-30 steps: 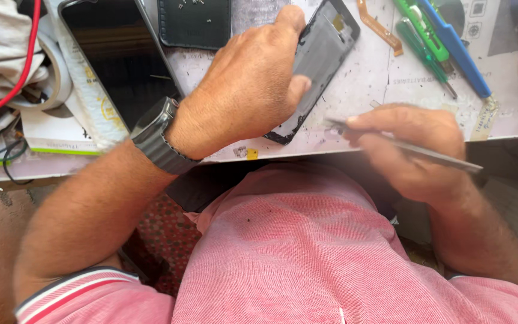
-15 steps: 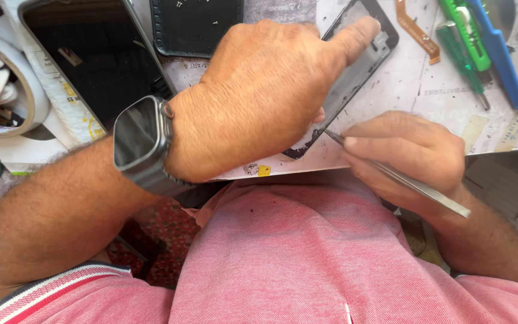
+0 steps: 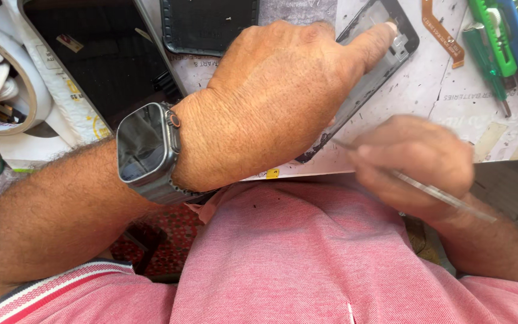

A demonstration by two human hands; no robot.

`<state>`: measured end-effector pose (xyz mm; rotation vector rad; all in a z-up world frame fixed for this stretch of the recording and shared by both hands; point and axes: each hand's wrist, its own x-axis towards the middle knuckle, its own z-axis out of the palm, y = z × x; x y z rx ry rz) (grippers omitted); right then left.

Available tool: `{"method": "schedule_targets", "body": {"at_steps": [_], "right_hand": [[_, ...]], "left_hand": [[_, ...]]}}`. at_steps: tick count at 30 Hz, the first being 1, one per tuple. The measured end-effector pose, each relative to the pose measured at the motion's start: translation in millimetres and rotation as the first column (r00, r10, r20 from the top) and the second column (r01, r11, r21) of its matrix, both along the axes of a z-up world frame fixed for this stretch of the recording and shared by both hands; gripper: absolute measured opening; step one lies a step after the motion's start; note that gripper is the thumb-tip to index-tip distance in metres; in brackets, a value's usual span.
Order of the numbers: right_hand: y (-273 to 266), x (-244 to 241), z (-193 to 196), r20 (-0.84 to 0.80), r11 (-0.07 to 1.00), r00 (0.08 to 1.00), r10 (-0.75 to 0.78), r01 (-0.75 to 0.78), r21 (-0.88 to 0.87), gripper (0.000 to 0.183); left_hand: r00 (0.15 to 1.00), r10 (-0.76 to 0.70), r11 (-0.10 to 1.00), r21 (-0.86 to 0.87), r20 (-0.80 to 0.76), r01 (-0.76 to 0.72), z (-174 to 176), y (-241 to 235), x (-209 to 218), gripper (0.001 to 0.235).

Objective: The person uses a small metal tool to scrape and clean residue from the edges and corners of a disassembled smartphone frame. They repeatedly scrape along the perimeter, occasionally lifting debris with the tool.

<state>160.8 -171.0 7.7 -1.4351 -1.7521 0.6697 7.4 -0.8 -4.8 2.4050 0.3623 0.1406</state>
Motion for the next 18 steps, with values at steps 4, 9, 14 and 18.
{"method": "schedule_targets", "body": {"at_steps": [4,9,14,18], "right_hand": [[1.5,-1.0,2.6,0.009,0.998,0.999,-0.046,0.046,-0.032,0.024],[3.6,-4.3,2.0,-0.019,0.999,1.0,-0.017,0.017,-0.028,0.022],[0.5,-5.5,-1.0,-0.014,0.999,0.999,-0.045,0.044,-0.017,0.021],[-1.2,-6.7,-5.2,-0.056,0.999,0.998,-0.038,0.038,0.0,0.022]], "left_hand": [[1.0,0.002,1.0,-0.001,0.015,-0.002,-1.8,-0.6,2.4,0.058],[1.0,0.003,1.0,-0.019,-0.011,-0.003,-3.2,-0.1,3.1,0.056],[1.0,0.002,0.999,-0.032,0.006,-0.001,-3.9,0.4,3.3,0.064],[1.0,-0.018,1.0,-0.009,0.008,0.018,-3.6,2.6,1.7,0.059]]}}
